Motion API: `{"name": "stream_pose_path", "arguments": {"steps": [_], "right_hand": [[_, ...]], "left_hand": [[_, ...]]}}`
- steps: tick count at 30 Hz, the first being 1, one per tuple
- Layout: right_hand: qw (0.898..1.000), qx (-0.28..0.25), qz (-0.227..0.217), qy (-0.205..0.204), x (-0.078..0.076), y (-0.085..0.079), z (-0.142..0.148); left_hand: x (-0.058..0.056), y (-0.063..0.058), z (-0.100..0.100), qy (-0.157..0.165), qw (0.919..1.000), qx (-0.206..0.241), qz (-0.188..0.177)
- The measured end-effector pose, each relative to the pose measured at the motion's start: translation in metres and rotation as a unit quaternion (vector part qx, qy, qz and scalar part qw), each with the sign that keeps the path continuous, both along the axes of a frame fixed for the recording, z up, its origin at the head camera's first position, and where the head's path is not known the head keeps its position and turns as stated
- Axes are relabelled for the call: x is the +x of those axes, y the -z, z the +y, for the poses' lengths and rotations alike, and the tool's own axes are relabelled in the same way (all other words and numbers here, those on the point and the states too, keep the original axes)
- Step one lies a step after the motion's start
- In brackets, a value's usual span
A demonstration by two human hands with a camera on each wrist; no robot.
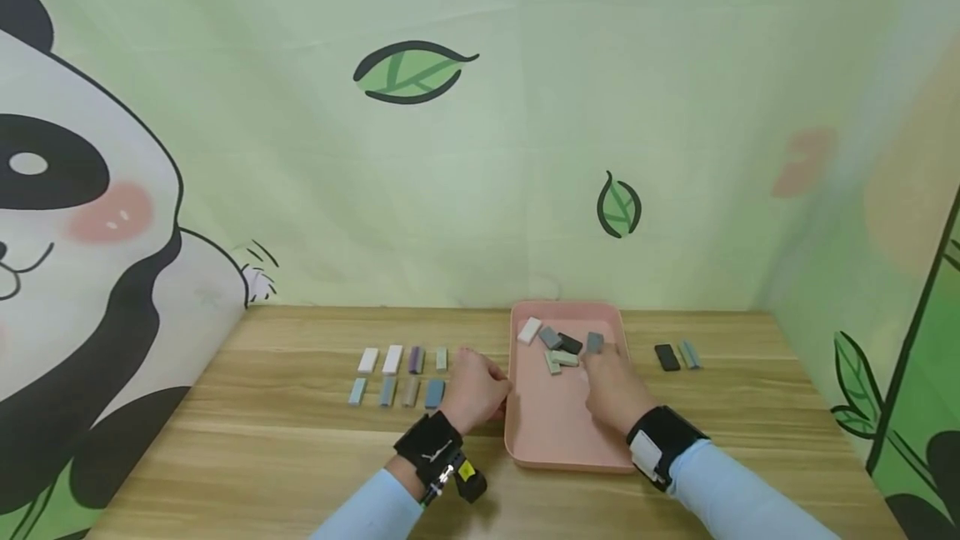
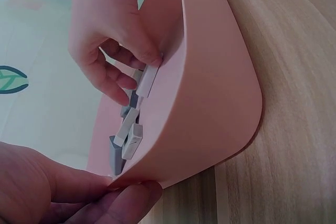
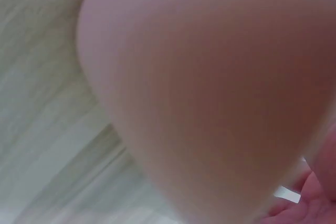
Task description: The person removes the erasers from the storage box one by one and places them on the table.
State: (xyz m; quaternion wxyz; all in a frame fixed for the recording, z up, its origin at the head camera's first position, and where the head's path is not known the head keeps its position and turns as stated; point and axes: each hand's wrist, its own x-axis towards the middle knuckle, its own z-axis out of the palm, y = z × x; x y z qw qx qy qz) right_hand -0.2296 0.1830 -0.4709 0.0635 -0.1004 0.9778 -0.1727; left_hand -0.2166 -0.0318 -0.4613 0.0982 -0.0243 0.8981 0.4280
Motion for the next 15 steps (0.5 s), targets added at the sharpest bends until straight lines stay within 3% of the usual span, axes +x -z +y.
{"name": "stream_pose_path", "arguments": {"steps": [5,15], "right_hand": [[1.000,-0.006,-0.024,-0.001,0.0015,-0.0010,-0.0020],[0.999,-0.011,-0.027,-0.013,0.0027,0.0002,-0.0044]], "left_hand": [[-0.0003,-0.0005,0.0007,0.002,1.0000,0.001,-0.002],[-0.0007,0.0005,0.0016,-0.001,1.0000,0.000,-0.007]]}}
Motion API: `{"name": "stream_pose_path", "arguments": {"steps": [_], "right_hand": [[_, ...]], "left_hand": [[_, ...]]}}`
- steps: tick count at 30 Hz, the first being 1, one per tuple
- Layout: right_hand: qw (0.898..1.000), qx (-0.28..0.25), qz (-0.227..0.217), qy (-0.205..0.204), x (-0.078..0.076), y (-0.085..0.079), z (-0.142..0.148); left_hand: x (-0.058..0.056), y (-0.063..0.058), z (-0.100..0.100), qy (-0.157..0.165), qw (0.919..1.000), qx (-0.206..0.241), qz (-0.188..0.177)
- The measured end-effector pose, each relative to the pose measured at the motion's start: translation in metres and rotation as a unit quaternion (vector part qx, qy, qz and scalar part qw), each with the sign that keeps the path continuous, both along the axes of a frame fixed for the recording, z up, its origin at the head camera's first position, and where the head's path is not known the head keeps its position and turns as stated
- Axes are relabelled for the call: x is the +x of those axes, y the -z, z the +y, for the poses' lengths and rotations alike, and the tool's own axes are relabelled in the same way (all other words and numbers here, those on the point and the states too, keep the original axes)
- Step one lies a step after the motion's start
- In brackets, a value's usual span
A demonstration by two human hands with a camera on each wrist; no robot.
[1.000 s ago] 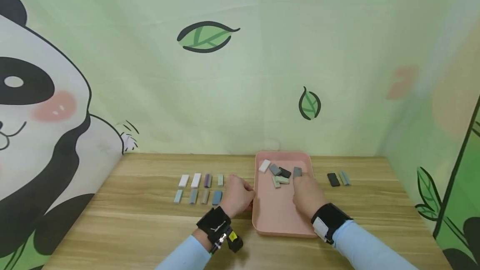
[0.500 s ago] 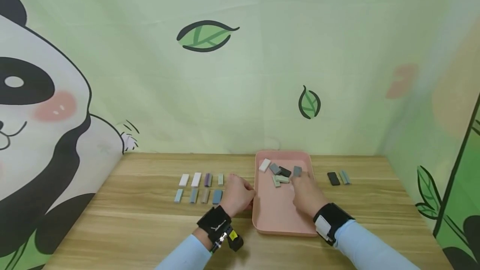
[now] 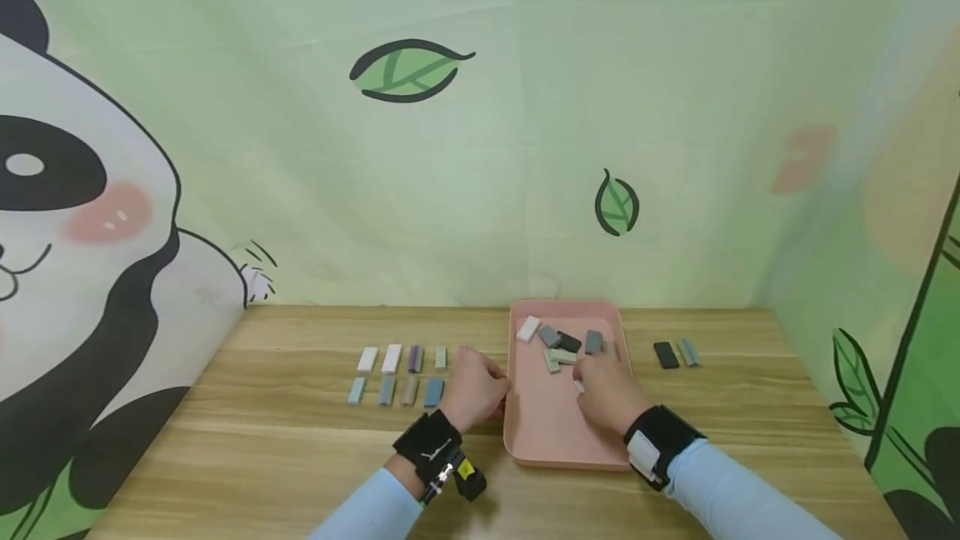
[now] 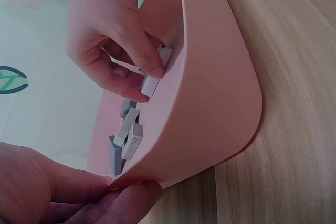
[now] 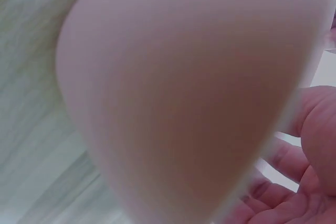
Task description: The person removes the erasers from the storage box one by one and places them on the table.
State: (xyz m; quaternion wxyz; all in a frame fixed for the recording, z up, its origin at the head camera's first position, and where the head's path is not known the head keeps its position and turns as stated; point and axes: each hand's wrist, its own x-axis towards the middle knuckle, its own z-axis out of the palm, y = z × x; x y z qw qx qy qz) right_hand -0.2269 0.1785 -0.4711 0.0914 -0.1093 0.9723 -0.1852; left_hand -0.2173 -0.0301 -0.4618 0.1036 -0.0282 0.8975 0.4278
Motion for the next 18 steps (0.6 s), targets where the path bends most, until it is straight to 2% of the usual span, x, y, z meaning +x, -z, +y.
{"name": "stream_pose_path", "arguments": {"steps": [5,8,12,18], "right_hand": [[1.000,-0.021,-0.001,-0.002,0.004,-0.001,0.000],[0.998,-0.056,-0.013,0.007,0.006,-0.007,0.002],[0.995,-0.098,-0.014,0.021,0.003,-0.023,0.013],[0.994,-0.101,0.024,0.040,-0.008,-0.049,0.047]], "left_hand": [[0.000,0.001,0.000,0.000,1.0000,0.001,-0.001],[0.000,0.001,0.000,0.000,1.0000,0.001,-0.001],[0.000,0.000,0.000,0.001,1.0000,0.004,0.007],[0.001,0.000,0.000,0.002,0.9999,0.005,0.016]]}}
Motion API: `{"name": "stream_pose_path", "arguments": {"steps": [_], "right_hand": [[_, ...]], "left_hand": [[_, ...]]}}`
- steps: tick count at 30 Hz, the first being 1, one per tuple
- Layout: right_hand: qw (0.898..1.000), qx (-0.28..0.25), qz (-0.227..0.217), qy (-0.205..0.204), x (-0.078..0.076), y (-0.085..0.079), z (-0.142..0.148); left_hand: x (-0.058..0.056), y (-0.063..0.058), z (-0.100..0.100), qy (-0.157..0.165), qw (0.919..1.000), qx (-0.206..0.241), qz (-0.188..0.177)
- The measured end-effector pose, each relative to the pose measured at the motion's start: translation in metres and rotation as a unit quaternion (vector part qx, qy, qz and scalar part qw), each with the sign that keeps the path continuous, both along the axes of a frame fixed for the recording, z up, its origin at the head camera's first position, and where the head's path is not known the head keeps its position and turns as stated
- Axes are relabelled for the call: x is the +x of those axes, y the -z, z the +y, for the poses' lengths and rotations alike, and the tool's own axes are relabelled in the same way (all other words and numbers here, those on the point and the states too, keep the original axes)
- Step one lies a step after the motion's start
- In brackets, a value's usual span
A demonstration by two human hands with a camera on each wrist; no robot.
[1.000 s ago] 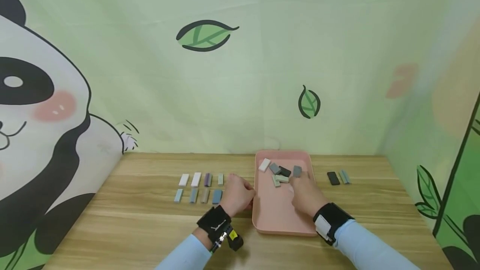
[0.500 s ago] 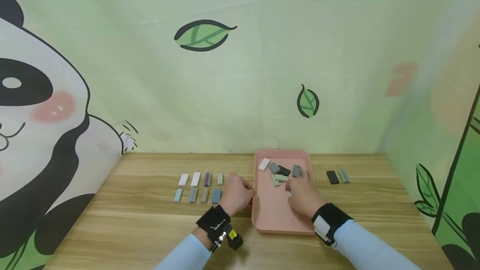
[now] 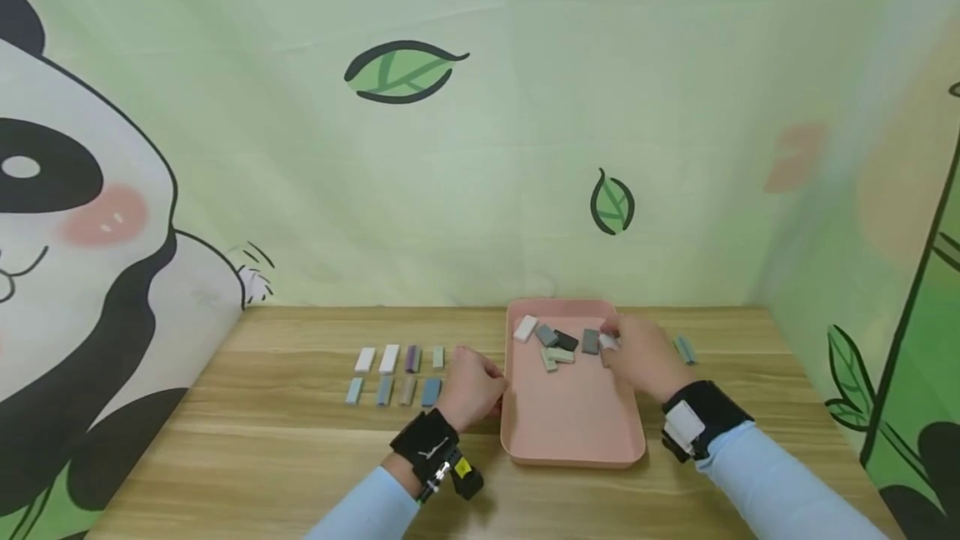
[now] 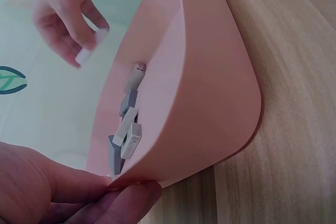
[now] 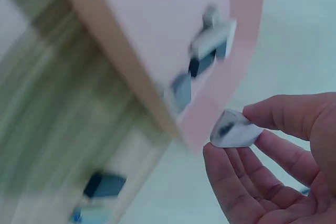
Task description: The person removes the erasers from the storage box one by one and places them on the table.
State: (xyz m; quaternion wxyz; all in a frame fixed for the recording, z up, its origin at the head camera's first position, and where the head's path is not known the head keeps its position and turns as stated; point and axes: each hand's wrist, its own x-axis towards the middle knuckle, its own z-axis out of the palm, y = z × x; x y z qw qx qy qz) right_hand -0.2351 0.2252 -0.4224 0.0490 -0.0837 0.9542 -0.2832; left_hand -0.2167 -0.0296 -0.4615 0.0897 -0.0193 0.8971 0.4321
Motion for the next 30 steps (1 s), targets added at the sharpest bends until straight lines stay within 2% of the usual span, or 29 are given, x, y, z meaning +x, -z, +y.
{"name": "stream_pose_path", "arguments": {"steps": [5,11,17,25,30], "right_hand": [[0.998,0.018,0.044,0.028,-0.009,-0.002,0.035],[0.993,0.032,0.073,0.082,-0.015,0.007,0.075],[0.989,0.043,0.057,0.127,-0.018,0.026,0.109],[0.987,0.051,0.052,0.142,-0.017,0.042,0.122],[0.986,0.057,0.063,0.142,-0.023,0.050,0.123]], "left_hand": [[-0.001,0.001,0.002,-0.007,0.9999,-0.003,-0.013],[-0.003,0.003,0.002,-0.005,0.9999,-0.003,-0.009],[-0.003,0.004,0.001,-0.001,1.0000,-0.004,0.003],[-0.001,0.004,0.000,-0.002,1.0000,0.001,0.003],[-0.001,0.004,0.001,-0.005,0.9999,0.008,0.007]]}}
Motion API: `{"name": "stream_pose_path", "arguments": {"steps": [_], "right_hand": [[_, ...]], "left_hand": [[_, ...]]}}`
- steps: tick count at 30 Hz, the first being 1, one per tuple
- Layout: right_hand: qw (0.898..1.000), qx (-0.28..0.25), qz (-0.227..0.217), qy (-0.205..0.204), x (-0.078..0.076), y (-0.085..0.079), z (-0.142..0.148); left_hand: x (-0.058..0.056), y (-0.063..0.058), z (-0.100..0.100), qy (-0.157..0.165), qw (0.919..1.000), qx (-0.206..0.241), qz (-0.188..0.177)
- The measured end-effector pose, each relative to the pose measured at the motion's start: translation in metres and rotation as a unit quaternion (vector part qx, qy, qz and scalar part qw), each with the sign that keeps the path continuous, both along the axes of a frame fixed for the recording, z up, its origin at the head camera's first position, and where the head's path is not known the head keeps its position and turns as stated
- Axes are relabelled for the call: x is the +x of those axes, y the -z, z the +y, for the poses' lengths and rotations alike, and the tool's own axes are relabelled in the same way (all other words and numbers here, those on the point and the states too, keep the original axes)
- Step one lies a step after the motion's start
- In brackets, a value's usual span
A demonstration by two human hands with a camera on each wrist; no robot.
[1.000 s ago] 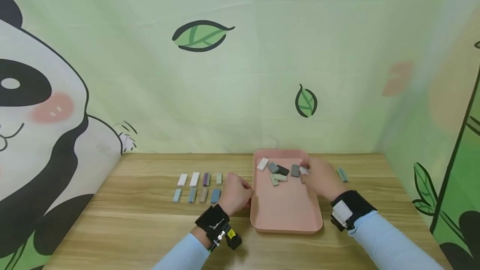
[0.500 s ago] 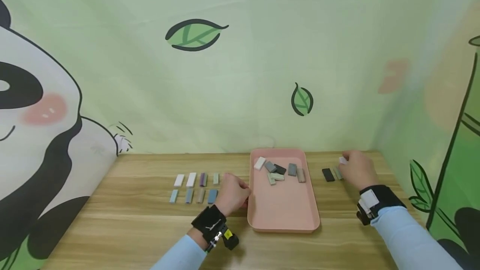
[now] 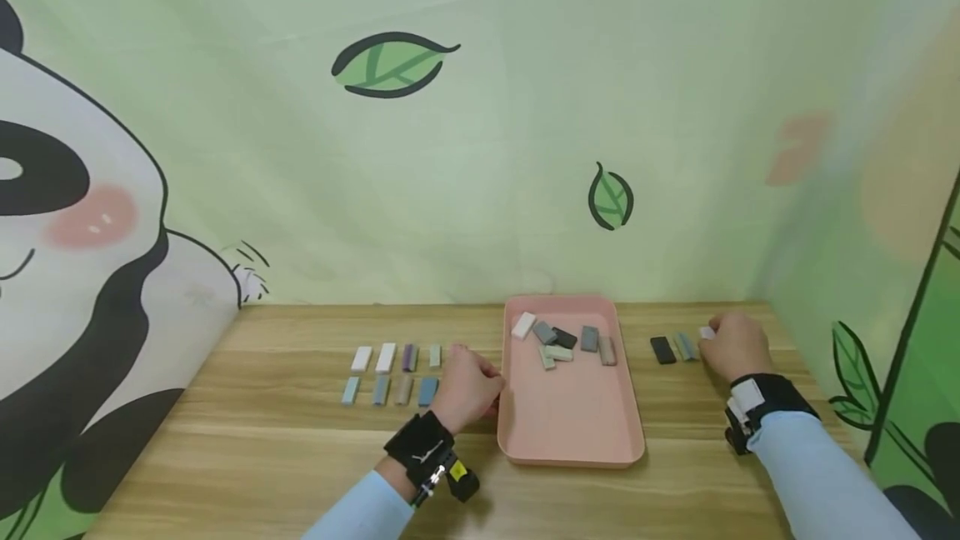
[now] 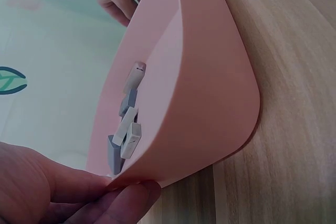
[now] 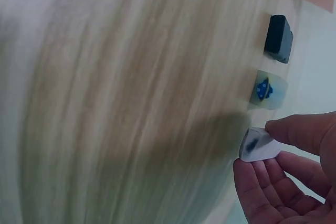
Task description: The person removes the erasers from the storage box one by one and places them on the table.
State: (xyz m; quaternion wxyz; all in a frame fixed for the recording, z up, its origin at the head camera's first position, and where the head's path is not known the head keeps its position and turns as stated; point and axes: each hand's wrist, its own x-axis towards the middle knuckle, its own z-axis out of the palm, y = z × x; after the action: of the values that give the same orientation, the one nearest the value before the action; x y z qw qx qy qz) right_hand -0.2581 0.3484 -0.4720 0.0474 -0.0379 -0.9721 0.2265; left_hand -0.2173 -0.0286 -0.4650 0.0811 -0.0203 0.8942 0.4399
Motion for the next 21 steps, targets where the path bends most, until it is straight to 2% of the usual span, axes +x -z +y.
{"name": "stream_pose_path", "arguments": {"steps": [7,21], "right_hand": [[1.000,0.009,-0.002,0.006,-0.0084,0.0103,0.0028],[1.000,0.022,0.001,-0.005,-0.0107,0.0112,0.0002]], "left_hand": [[0.0011,-0.0022,0.0002,0.002,1.0000,0.003,-0.004],[0.0004,-0.0017,-0.0009,0.001,0.9999,-0.002,-0.011]]}}
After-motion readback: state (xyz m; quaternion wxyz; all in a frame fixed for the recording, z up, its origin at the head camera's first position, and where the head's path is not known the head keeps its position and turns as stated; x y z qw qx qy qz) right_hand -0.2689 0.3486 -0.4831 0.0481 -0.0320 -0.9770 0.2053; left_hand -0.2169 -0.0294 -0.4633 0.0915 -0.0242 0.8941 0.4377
